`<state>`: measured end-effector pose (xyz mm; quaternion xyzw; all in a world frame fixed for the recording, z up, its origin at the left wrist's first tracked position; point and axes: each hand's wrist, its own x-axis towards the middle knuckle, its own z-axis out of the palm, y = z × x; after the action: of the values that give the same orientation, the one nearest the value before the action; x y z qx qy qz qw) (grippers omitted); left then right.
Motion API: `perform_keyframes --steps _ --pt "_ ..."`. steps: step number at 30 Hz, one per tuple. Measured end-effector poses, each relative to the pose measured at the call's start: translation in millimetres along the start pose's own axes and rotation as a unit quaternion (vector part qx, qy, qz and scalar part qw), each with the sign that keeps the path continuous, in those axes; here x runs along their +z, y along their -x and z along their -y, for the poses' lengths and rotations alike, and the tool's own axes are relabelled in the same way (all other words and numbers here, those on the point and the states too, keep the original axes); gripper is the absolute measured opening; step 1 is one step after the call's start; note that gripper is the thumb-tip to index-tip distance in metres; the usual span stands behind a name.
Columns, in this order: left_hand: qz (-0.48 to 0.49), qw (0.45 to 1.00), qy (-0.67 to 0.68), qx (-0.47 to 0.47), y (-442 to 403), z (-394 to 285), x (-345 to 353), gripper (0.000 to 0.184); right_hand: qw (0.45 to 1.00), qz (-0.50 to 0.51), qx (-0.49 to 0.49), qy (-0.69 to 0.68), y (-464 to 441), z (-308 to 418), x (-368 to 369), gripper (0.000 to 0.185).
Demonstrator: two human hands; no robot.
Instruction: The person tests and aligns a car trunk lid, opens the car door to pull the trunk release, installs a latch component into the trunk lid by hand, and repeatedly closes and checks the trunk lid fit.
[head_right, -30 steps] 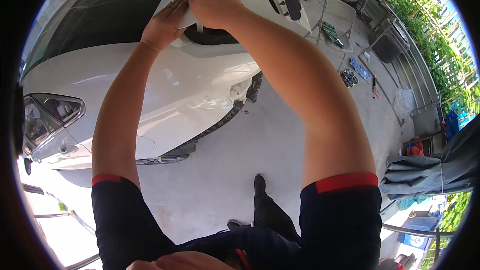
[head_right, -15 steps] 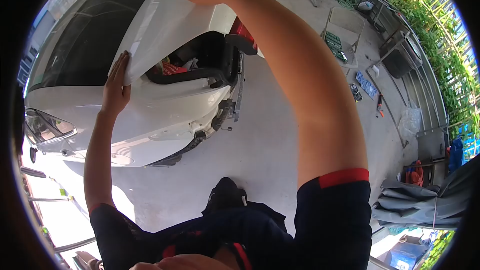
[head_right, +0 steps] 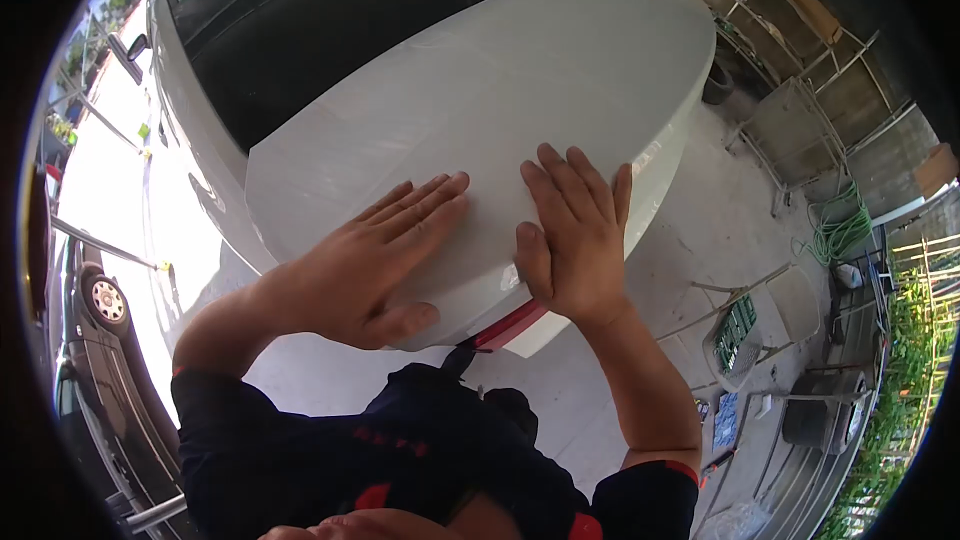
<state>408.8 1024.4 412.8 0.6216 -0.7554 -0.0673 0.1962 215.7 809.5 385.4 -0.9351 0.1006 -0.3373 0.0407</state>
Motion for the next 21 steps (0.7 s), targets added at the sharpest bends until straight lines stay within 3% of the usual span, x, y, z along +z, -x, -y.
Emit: perform_keyframes --steps 3,6,8,10,12,14,15,18,21 --pt "0.012 0.995 -0.048 -0.088 -56 -21 48 0.101 0.998 0.025 -0.058 -0.02 24 -42 11 0.043" --pt "0.02 0.982 -0.081 -0.172 -91 -35 95 0.108 0.968 0.05 -0.152 -0.192 28 -139 21 0.038" --pt "0.053 0.963 -0.13 -0.23 -110 -47 114 0.11 0.973 0.001 -0.135 -0.186 8 -220 26 0.032" --pt "0.03 0.947 -0.143 -0.286 -122 -55 138 0.112 0.989 0.001 -0.012 -0.146 -24 -304 38 0.034" --pt "0.019 0.935 -0.152 -0.319 -135 -64 148 0.113 0.982 0.001 0.04 -0.185 -54 -399 66 0.045" --pt "0.035 0.917 -0.173 -0.357 -146 -69 155 0.114 0.994 0.073 0.043 -0.07 -67 -464 87 0.054" --pt "0.034 0.913 -0.181 -0.364 -148 -70 162 0.114 0.993 0.108 0.043 -0.012 -76 -485 93 0.059" --pt "0.056 0.893 -0.196 -0.4 -161 -73 171 0.113 0.987 0.16 0.031 -0.008 -71 -481 87 0.066" --pt "0.025 0.877 -0.193 -0.44 -176 -72 179 0.111 0.989 0.144 0.028 -0.029 -65 -486 93 0.067"
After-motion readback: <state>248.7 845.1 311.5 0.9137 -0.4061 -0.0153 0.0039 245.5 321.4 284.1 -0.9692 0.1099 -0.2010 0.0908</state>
